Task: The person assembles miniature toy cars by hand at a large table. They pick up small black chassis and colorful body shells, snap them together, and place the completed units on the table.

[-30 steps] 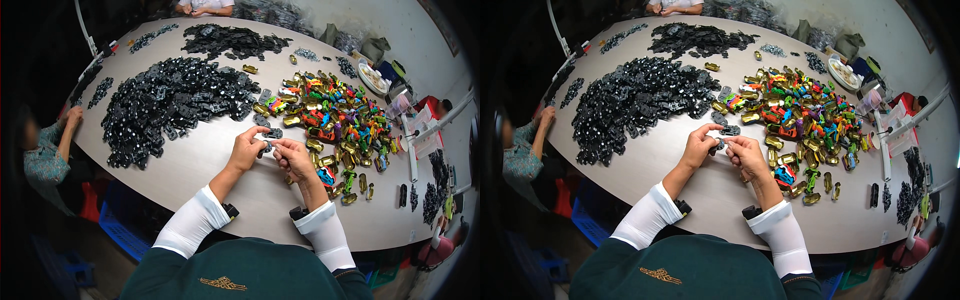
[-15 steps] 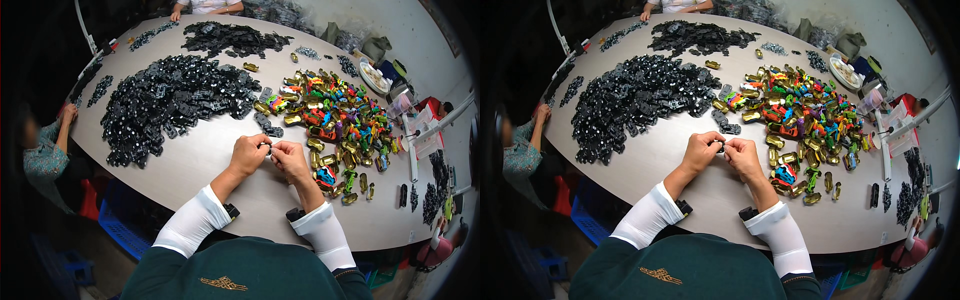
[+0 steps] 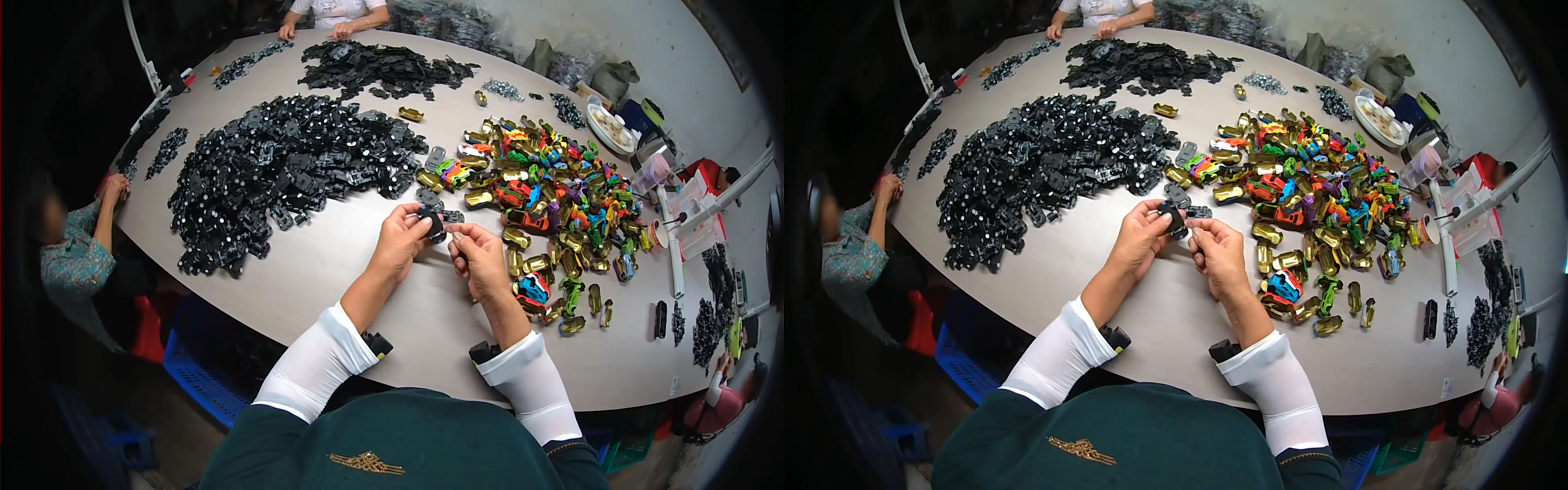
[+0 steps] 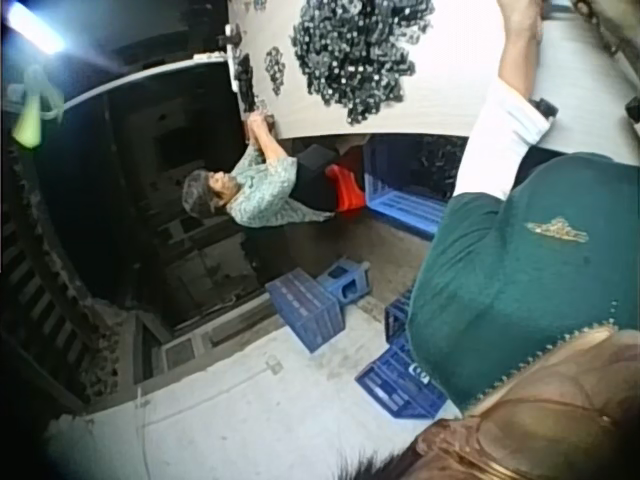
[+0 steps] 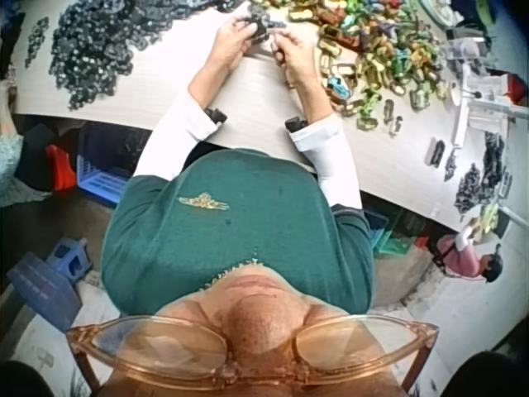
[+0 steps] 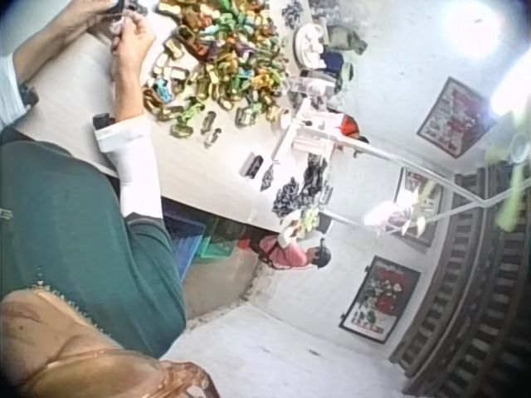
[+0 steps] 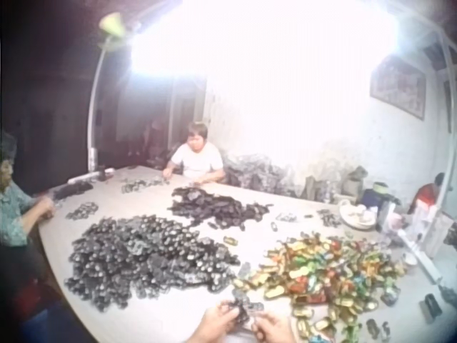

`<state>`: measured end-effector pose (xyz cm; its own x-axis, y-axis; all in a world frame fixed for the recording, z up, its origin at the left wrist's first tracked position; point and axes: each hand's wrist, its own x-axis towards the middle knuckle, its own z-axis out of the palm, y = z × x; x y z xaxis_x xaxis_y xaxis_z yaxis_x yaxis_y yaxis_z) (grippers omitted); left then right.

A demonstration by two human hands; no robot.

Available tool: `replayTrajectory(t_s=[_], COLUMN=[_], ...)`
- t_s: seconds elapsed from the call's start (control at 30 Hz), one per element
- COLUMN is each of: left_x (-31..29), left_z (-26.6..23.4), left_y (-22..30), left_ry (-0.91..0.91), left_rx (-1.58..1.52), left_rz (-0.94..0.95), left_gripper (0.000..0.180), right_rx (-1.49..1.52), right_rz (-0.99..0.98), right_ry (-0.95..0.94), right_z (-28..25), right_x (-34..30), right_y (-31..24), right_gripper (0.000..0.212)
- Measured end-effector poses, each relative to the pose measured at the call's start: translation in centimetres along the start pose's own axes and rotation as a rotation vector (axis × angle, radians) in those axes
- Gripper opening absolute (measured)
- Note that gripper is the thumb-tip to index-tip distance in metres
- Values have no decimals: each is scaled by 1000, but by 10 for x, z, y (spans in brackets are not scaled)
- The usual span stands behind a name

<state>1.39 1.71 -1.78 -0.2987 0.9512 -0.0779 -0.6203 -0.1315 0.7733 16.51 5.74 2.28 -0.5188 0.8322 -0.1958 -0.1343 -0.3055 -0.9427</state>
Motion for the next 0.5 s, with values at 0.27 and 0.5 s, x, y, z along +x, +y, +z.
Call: replayTrajectory(t_s=[0.27, 0.5], left_x=[-1, -6], left_z=[3, 13], left_y=[3, -3], left_ry=[14, 11], left_rx=[-35, 53], left_rz=[43, 95], left_gripper=[38, 32], right_rx=[-257, -357], right_rz=[-125, -241], right_ry=[35, 86], right_z=[6, 0], right_x=[1, 6], right_y=[15, 25], right_gripper=[15, 8])
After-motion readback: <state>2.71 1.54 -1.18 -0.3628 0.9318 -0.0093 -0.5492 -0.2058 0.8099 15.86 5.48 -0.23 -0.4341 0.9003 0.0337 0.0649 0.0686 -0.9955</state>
